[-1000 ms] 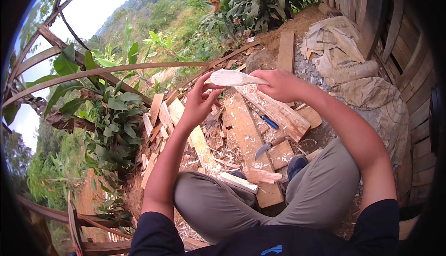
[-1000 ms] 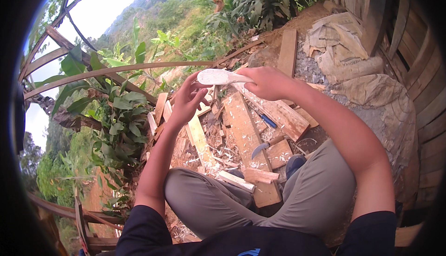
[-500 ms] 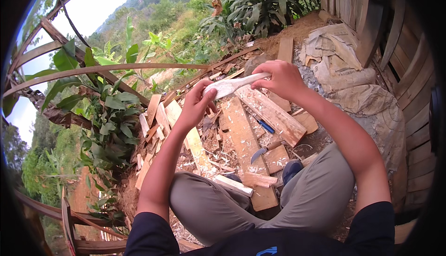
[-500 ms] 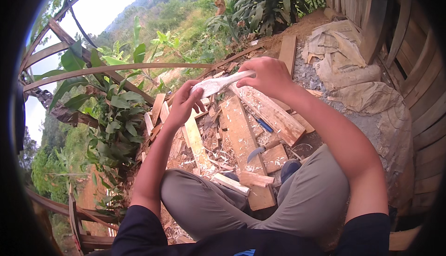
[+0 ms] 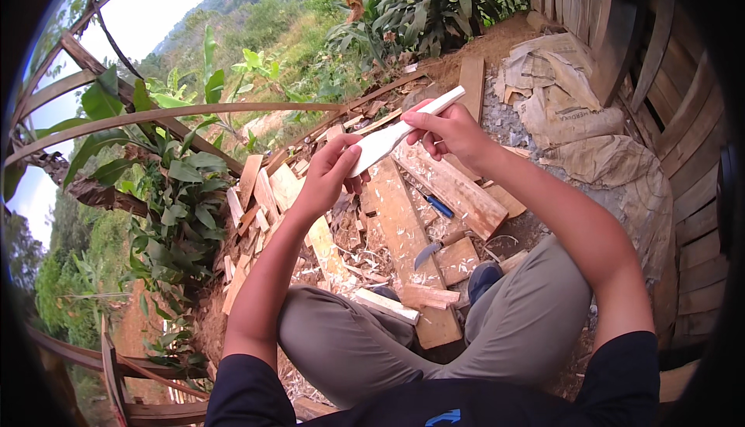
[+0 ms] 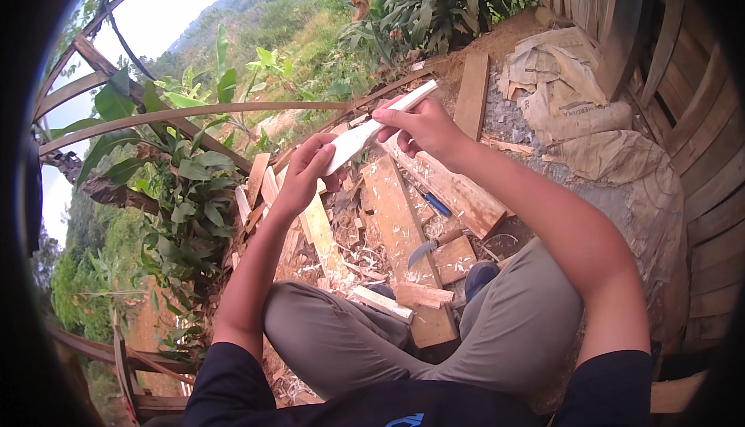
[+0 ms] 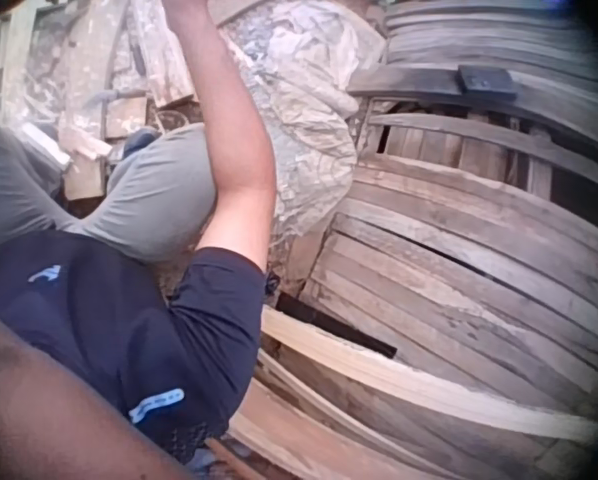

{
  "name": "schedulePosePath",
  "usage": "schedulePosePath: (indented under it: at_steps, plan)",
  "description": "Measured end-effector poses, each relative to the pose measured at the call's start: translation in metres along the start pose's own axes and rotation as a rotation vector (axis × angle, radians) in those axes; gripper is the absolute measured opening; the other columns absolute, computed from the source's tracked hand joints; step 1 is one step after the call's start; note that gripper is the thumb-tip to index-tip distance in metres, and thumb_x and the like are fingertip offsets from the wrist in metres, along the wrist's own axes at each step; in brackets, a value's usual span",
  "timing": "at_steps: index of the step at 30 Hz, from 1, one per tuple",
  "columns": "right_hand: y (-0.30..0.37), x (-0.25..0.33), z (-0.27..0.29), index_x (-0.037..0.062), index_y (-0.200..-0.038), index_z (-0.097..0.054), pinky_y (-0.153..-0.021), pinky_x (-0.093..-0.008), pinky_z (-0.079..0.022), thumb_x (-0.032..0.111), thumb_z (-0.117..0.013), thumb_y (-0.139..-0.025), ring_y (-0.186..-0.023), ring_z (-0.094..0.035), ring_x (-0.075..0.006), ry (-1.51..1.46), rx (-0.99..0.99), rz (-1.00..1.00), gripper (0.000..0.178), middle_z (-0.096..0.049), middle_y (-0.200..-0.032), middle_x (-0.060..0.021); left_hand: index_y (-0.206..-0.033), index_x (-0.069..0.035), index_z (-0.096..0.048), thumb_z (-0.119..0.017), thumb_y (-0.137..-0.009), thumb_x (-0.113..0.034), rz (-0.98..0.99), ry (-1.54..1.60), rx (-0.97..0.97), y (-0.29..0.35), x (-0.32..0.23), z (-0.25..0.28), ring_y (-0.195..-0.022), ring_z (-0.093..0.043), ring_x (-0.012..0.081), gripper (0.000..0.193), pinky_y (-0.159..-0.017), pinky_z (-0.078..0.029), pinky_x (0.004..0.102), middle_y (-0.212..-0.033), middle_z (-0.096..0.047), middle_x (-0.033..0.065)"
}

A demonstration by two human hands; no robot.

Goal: The person sits cross-legged on the ground and uses a knife to carve a piece of light-colored wood. They hold the wood in their left hand and the knife in their right, making repeated shaving motions to shape the object. The person occasionally pauses to inspect the carved piece before resuming the carving process.

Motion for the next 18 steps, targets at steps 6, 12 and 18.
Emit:
schedulePosePath:
  at_steps: [6, 12, 18]
  plan:
    - [0.0, 0.0, -0.008, 0.0033, -0.103, -0.07, -0.047, -0.0204, -0.043, 0.026, -0.074, -0.097, -0.052, -0.057, -0.0049, 0.156, 0.036, 0.05, 0.024, -0.074, -0.079, -0.0068, -0.138, -0.003, -0.06, -0.074, -0.097, -0.035, 0.009, -0.137, 0.084, 0.001, -0.006, -0.01, -0.081, -0.062, 0.0071, 0.053, -0.071, -0.051, 0.0241, -0.099, -0.069, 0.0029]
    - [0.0, -0.009, -0.022, 0.0017, -0.104, -0.071, -0.046, -0.0195, -0.042, 0.027, -0.076, -0.096, -0.052, -0.056, -0.004, 0.175, 0.07, 0.064, 0.027, -0.074, -0.079, -0.0066, -0.139, -0.002, -0.06, -0.083, -0.09, -0.019, -0.085, -0.234, 0.1, -0.001, -0.005, -0.025, -0.09, -0.061, 0.0052, 0.056, -0.075, -0.052, 0.0246, -0.103, -0.07, 0.0028]
    - [-0.005, -0.013, -0.016, 0.0002, -0.106, -0.07, -0.046, -0.0197, -0.043, 0.031, -0.073, -0.099, -0.053, -0.056, -0.0041, 0.172, 0.047, 0.038, 0.032, -0.074, -0.081, -0.0067, -0.138, -0.001, -0.058, -0.083, -0.09, -0.017, -0.035, -0.21, 0.049, -0.001, -0.007, -0.022, -0.077, -0.062, 0.0058, 0.056, -0.065, -0.051, 0.024, -0.1, -0.068, 0.0031]
Point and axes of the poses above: each hand's wrist, its own y-axis away from the middle knuckle, its own z-axis out of the back of the hand, x = y × z, the point moved 3 cm from there along -y, towards the middle knuckle
